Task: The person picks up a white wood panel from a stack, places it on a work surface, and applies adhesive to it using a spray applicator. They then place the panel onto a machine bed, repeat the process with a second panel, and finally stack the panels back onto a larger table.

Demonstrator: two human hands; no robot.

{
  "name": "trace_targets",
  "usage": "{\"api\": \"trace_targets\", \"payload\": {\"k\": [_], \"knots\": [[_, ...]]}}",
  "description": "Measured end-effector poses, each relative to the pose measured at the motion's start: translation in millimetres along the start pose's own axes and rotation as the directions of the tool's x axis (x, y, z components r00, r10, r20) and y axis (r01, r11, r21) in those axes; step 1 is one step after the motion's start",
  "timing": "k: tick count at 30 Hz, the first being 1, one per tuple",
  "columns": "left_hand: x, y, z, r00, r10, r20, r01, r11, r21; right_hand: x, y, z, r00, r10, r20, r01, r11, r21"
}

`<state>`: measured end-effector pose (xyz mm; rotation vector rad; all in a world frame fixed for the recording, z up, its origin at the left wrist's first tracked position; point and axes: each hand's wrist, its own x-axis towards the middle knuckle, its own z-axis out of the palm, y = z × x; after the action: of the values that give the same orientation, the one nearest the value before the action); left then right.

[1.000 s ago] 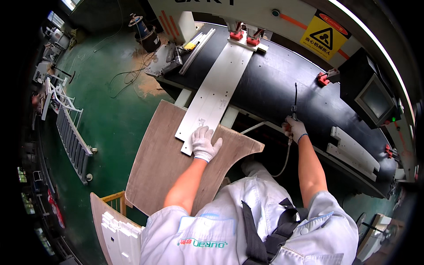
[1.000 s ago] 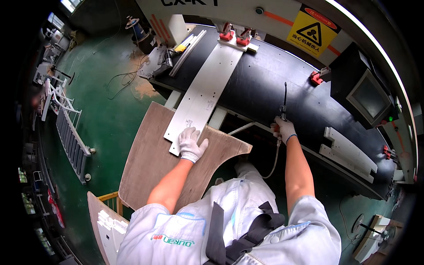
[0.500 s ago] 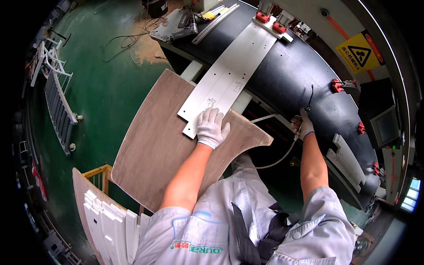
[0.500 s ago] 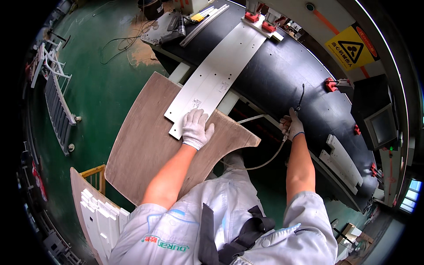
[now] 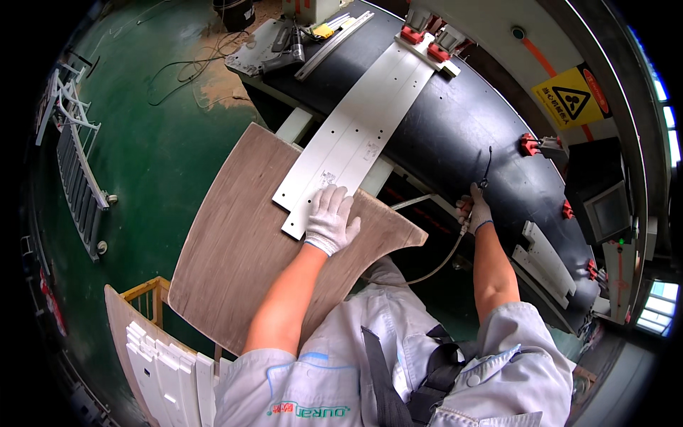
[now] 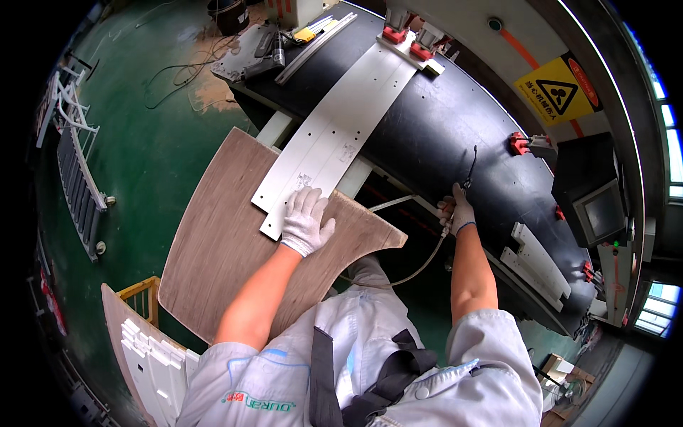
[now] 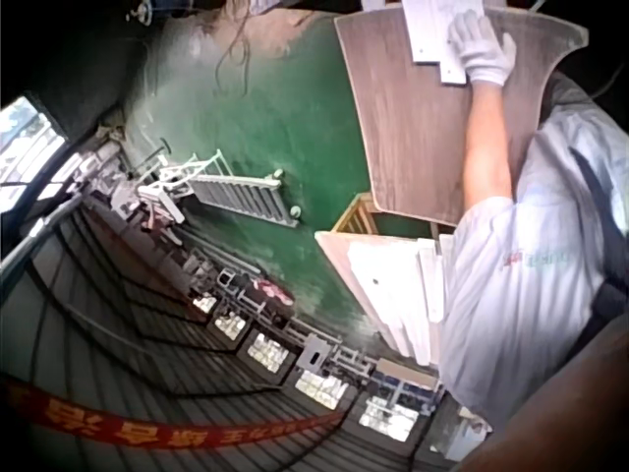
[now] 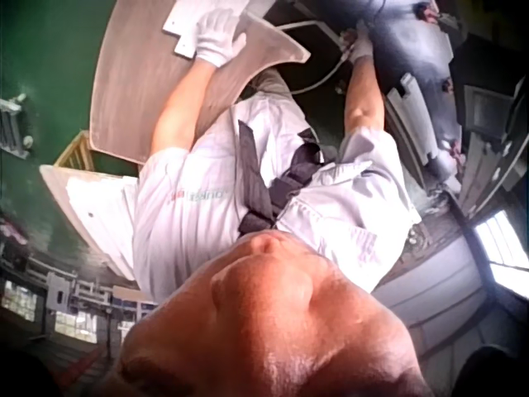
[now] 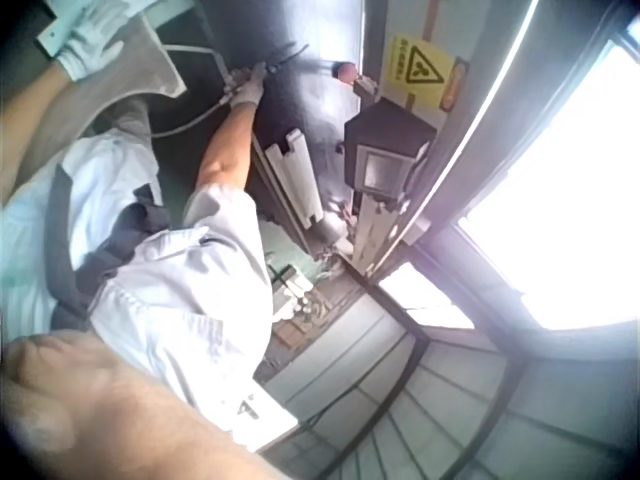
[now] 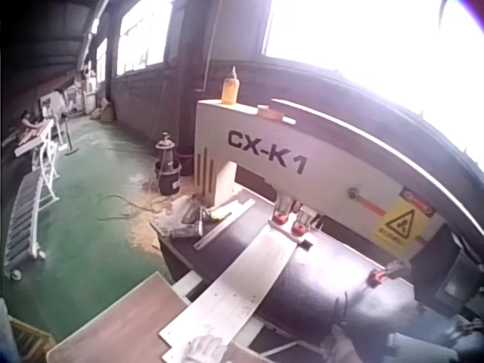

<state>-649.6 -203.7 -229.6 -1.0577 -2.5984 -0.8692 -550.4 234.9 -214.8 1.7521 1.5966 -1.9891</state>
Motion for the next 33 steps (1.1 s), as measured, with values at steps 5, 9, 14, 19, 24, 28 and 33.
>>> {"api": "trace_targets", "payload": {"k": [5, 9, 14, 19, 24, 28, 33], "knots": [[-4, -1, 2, 1.000, 0.004, -0.009, -0.004, 1.000, 0.016, -2, 0, 1, 1.000, 0.017, 0.001, -0.017, 1.000, -0.006], [-3, 0, 2, 1.000, 0.011, -0.009, -0.011, 1.000, 0.020, 3, 3, -3, 0.999, 0.032, 0.017, -0.033, 0.999, 0.023], [-5, 1, 3, 1.000, 0.013, -0.028, -0.012, 0.999, 0.029, 5, 8, -4, 1.000, -0.001, -0.007, 0.001, 1.000, 0.027], [-2, 3, 1, 0.999, 0.001, -0.032, -0.001, 1.000, 0.025, 1, 10, -1, 0.999, -0.034, -0.033, 0.035, 0.999, 0.030], [-5, -15, -12, 0.999, -0.017, 0.033, 0.018, 0.999, -0.031, -11, 4, 13, 0.997, -0.076, -0.010, 0.076, 0.995, 0.067], [-24, -46, -41, 0.997, 0.043, 0.063, -0.046, 0.998, 0.038, -14, 6, 8, 0.995, -0.098, -0.028, 0.099, 0.992, 0.082], [-32, -50, -43, 0.998, 0.048, -0.033, -0.044, 0.993, 0.109, -9, 7, 8, 0.996, -0.078, -0.031, 0.079, 0.996, 0.050]]}}
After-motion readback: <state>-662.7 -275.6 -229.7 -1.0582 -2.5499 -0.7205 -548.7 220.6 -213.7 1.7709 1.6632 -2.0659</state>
